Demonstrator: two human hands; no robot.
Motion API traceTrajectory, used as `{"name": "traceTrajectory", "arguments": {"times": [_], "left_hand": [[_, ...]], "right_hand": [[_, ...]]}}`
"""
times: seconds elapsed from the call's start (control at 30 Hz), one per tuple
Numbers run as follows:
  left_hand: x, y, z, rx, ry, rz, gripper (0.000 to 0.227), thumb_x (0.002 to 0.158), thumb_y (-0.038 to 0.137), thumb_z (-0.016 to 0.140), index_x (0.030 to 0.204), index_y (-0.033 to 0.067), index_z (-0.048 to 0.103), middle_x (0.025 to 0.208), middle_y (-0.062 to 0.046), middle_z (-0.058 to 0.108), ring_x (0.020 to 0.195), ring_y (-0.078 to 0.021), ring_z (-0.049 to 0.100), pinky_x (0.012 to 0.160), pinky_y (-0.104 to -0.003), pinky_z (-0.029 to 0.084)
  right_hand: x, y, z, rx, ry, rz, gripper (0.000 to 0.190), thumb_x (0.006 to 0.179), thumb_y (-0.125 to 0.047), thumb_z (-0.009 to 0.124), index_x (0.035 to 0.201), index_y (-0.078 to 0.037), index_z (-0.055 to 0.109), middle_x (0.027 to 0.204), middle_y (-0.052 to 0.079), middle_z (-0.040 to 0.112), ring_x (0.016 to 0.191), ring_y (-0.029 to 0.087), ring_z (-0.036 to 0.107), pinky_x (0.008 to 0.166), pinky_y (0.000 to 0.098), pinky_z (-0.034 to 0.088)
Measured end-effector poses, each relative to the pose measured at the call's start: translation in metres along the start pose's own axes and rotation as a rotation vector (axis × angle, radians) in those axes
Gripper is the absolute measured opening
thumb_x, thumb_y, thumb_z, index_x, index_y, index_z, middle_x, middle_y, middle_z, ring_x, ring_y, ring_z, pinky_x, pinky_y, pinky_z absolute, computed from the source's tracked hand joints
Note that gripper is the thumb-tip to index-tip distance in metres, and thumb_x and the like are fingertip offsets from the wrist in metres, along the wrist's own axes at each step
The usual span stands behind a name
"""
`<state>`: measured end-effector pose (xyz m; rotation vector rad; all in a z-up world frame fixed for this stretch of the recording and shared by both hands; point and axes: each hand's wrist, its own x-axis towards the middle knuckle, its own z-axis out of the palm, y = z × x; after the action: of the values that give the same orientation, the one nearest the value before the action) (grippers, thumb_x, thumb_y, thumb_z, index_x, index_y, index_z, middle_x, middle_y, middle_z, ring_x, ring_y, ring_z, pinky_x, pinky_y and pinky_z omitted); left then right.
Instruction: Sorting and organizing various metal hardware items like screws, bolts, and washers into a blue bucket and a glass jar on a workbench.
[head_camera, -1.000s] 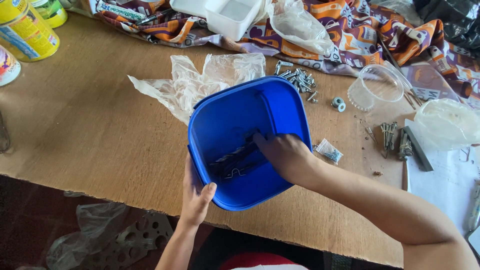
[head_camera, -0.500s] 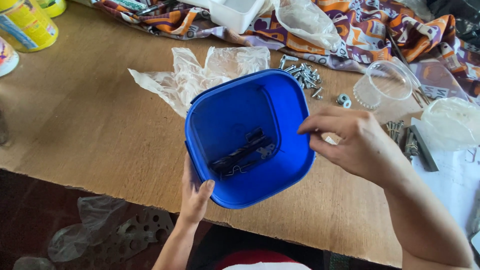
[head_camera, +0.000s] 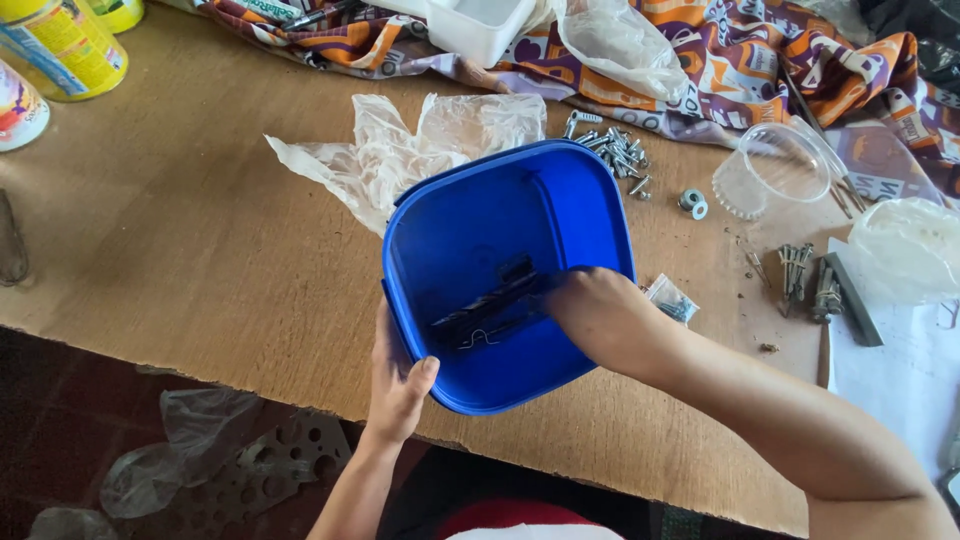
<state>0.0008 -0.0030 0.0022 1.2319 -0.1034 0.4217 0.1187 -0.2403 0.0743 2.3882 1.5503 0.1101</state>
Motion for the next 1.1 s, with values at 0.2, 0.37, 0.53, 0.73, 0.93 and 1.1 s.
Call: {"name": "traceTrajectory", "arguments": {"times": [0.2,0.37,0.53,0.73,0.93,1.1], "left_hand": [[-0.001,-0.002,-0.002,0.023,-0.004,-0.005,0.105,0.079,0.051,0.075,0.162,0.0114,0.024,0.146,-0.021,0.052,0.135,-0.0360,0.051,0.111,-0.055,0.046],[-0.001,0.005,0.003,0.043,0.002,-0.004,0.106,0.077,0.051,0.076,0.162,0.0108,0.025,0.145,-0.022,0.052,0.134,-0.0375,0.053,0.110,-0.056,0.047],[-0.001,0.002,0.003,0.040,-0.008,0.020,0.102,0.081,0.047,0.072,0.161,0.0084,0.024,0.146,-0.025,0.051,0.133,-0.0397,0.053,0.110,-0.057,0.046],[0.000,0.014,0.005,0.020,-0.001,-0.021,0.098,0.087,0.053,0.067,0.161,0.0081,0.022,0.152,-0.021,0.047,0.139,-0.0359,0.051,0.114,-0.053,0.047],[-0.002,0.011,0.003,0.061,-0.018,-0.029,0.096,0.091,0.061,0.064,0.158,0.0051,0.024,0.152,-0.021,0.048,0.140,-0.0367,0.052,0.115,-0.052,0.049],[-0.001,0.015,0.006,0.047,-0.025,-0.021,0.099,0.091,0.063,0.064,0.160,0.0053,0.021,0.155,-0.022,0.045,0.142,-0.0378,0.049,0.116,-0.053,0.048]], "right_hand": [[0.012,-0.005,0.050,-0.066,-0.028,0.170,0.022,0.078,-0.001,0.067,0.073,-0.022,0.072,0.068,-0.001,0.067,0.056,0.019,0.067,0.050,0.0305,0.051],[0.024,-0.019,0.075,-0.075,-0.034,0.273,0.021,0.074,-0.003,0.066,0.065,-0.021,0.071,0.066,0.000,0.067,0.052,0.022,0.066,0.043,0.0352,0.047],[0.017,-0.022,0.027,0.014,0.020,0.239,0.024,0.068,0.008,0.071,0.073,-0.014,0.075,0.067,0.005,0.068,0.055,0.025,0.069,0.047,0.0326,0.053],[-0.036,0.019,-0.102,0.363,0.186,0.148,0.024,0.079,-0.004,0.073,0.093,-0.022,0.082,0.087,-0.001,0.078,0.073,0.016,0.073,0.062,0.0331,0.057],[-0.079,0.073,-0.081,0.613,0.146,0.651,0.014,0.090,-0.021,0.075,0.100,-0.017,0.083,0.094,-0.003,0.080,0.074,0.009,0.071,0.072,0.0252,0.052],[-0.068,0.090,0.011,0.648,-0.003,0.628,0.015,0.088,-0.026,0.075,0.094,-0.015,0.083,0.086,-0.001,0.083,0.077,0.014,0.075,0.077,0.0316,0.054]]}}
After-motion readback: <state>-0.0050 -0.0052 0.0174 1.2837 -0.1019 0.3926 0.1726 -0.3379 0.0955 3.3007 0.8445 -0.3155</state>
